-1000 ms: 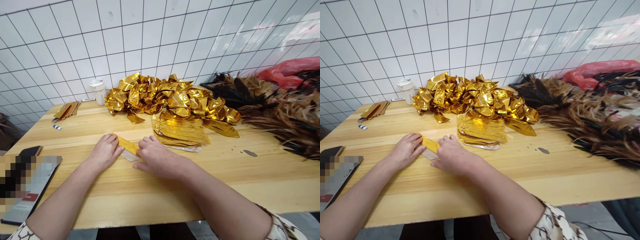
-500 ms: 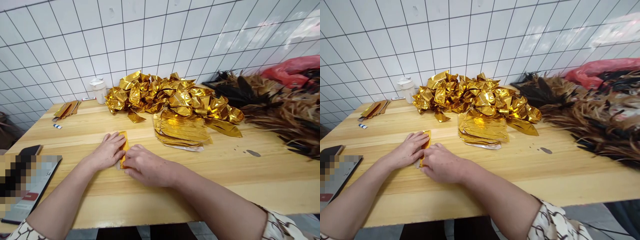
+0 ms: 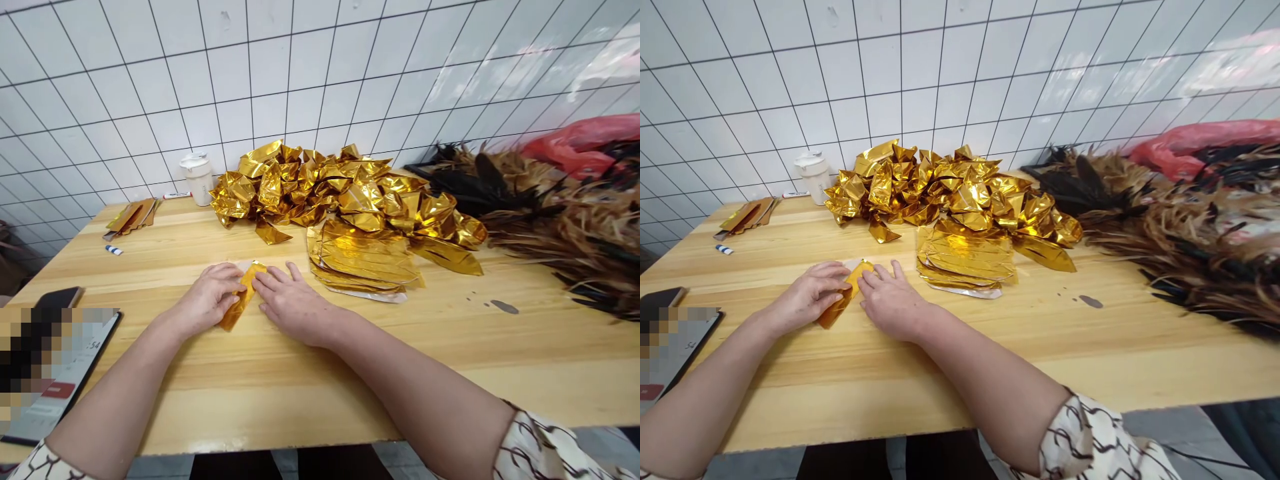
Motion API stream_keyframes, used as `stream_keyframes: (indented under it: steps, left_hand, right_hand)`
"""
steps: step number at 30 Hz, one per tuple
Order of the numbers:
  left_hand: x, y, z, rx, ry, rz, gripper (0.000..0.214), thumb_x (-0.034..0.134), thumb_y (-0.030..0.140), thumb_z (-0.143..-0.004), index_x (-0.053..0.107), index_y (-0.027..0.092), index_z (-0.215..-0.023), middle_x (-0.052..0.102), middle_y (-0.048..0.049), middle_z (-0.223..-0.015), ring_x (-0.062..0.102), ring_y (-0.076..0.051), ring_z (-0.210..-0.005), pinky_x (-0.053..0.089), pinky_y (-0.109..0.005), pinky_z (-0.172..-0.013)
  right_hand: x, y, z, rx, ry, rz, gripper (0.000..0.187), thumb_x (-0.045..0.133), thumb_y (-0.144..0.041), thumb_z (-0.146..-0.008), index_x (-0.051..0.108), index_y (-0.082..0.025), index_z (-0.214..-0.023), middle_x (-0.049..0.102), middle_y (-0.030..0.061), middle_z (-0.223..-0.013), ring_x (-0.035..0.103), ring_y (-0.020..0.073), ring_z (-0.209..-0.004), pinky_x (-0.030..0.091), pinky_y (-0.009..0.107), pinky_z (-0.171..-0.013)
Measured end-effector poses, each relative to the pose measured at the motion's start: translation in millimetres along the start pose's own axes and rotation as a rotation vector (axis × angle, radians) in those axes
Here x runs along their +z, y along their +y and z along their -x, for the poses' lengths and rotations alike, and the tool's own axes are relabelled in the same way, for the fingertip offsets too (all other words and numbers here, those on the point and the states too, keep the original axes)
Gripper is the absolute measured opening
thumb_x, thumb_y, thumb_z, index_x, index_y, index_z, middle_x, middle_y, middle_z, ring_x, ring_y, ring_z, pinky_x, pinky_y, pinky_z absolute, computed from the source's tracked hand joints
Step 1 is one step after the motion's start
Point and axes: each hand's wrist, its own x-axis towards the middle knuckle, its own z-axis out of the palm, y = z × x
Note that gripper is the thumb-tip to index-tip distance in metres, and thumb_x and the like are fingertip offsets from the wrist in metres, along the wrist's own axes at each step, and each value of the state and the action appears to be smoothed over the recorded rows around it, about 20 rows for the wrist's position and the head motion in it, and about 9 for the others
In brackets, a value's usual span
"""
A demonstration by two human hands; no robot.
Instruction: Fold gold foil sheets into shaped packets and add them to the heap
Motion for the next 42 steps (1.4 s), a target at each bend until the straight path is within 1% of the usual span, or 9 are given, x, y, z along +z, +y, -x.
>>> stream_keyframes:
  steps: [5, 8, 17, 22, 26, 29, 33, 38, 42]
  left_hand:
    - [2.0, 9.9, -3.1, -0.003, 0.089, -0.127, 0.029, 0.045, 0.009, -0.084, 0.071, 0.022, -0.081, 0.068, -0.0081, -0.099, 0.060, -0.023, -0.094, 0.052, -0.042, -0.085]
    - [6.5, 20.7, -4.4, 0.012, 0.072, -0.152, 0.029, 0.040, 0.014, -0.090, 0.069, 0.019, -0.086, 0.067, -0.0095, -0.094, 0.059, -0.022, -0.088, 0.053, -0.039, -0.082]
    - [14.2, 29.5, -1.0, 0.007, -0.068, -0.160, 0.034, 0.037, 0.027, -0.096, 0.055, 0.013, -0.121, 0.061, -0.0146, -0.126, 0.053, -0.025, -0.121, 0.043, -0.043, -0.104]
    - [16.9, 28.6, 3.8, -0.022, -0.106, -0.161, 0.043, 0.031, 0.036, -0.099, 0.049, 0.014, -0.130, 0.054, -0.0142, -0.137, 0.044, -0.024, -0.132, 0.037, -0.043, -0.110]
    - [15.9, 25.4, 7.1, -0.048, -0.177, -0.114, 0.050, 0.030, 0.041, -0.099, 0.038, 0.016, -0.141, 0.041, -0.0130, -0.148, 0.034, -0.023, -0.139, 0.032, -0.042, -0.113]
    - [12.8, 21.7, 7.5, -0.052, -0.237, -0.081, 0.054, 0.031, 0.043, -0.098, 0.033, 0.015, -0.145, 0.034, -0.0127, -0.152, 0.029, -0.022, -0.141, 0.028, -0.041, -0.115]
    - [7.6, 20.5, 6.6, -0.090, -0.307, -0.064, 0.060, 0.028, 0.049, -0.098, 0.030, 0.014, -0.147, 0.028, -0.0129, -0.153, 0.025, -0.022, -0.143, 0.024, -0.039, -0.116]
    - [2.7, 24.1, 6.2, -0.131, -0.364, -0.075, 0.064, 0.029, 0.053, -0.097, 0.032, 0.010, -0.145, 0.025, -0.0143, -0.154, 0.023, -0.023, -0.143, 0.024, -0.038, -0.117]
    - [3.1, 26.0, 5.8, -0.112, -0.320, -0.093, 0.062, 0.032, 0.051, -0.096, 0.038, 0.010, -0.142, 0.031, -0.0151, -0.152, 0.027, -0.024, -0.142, 0.027, -0.038, -0.116]
  right_hand:
    - [0.0, -9.4, 1.2, 0.073, 0.057, 0.153, 0.041, 0.046, -0.034, -0.094, 0.058, -0.006, -0.122, 0.063, 0.0198, -0.111, 0.053, 0.0301, -0.112, 0.022, 0.059, -0.109]
    - [1.6, -10.8, 1.5, 0.088, 0.075, 0.194, 0.043, 0.047, -0.037, -0.093, 0.061, -0.006, -0.119, 0.063, 0.0196, -0.107, 0.054, 0.0298, -0.108, 0.025, 0.056, -0.108]
    - [-4.4, -13.4, 2.5, 0.094, 0.034, 0.240, 0.045, 0.041, -0.039, -0.095, 0.067, -0.006, -0.112, 0.065, 0.0196, -0.099, 0.054, 0.0316, -0.101, 0.030, 0.052, -0.099]
    - [-5.5, -10.5, 3.4, 0.126, 0.068, 0.140, 0.045, 0.043, -0.040, -0.095, 0.067, -0.006, -0.110, 0.064, 0.0209, -0.103, 0.053, 0.0319, -0.106, 0.033, 0.052, -0.100]
    - [0.2, -8.9, 4.2, 0.071, 0.114, 0.030, 0.052, 0.041, -0.043, -0.095, 0.054, -0.005, -0.128, 0.059, 0.0222, -0.123, 0.049, 0.0305, -0.118, 0.032, 0.051, -0.105]
    - [2.7, -8.0, 4.4, 0.067, 0.030, -0.029, 0.064, 0.035, -0.048, -0.096, 0.041, -0.002, -0.139, 0.045, 0.0242, -0.142, 0.038, 0.0320, -0.134, 0.029, 0.050, -0.109]
    - [-0.5, -3.6, 5.9, 0.090, -0.075, -0.080, 0.070, 0.032, -0.050, -0.096, 0.036, 0.002, -0.142, 0.035, 0.0264, -0.148, 0.028, 0.0331, -0.140, 0.025, 0.050, -0.113]
    - [-5.0, 0.0, 9.0, 0.105, -0.092, -0.051, 0.068, 0.033, -0.048, -0.096, 0.037, 0.002, -0.142, 0.034, 0.0257, -0.149, 0.028, 0.0333, -0.140, 0.027, 0.047, -0.113]
    - [-7.6, -3.5, 9.5, 0.155, -0.115, 0.008, 0.067, 0.034, -0.047, -0.096, 0.039, 0.004, -0.140, 0.036, 0.0272, -0.147, 0.030, 0.0338, -0.139, 0.030, 0.046, -0.111]
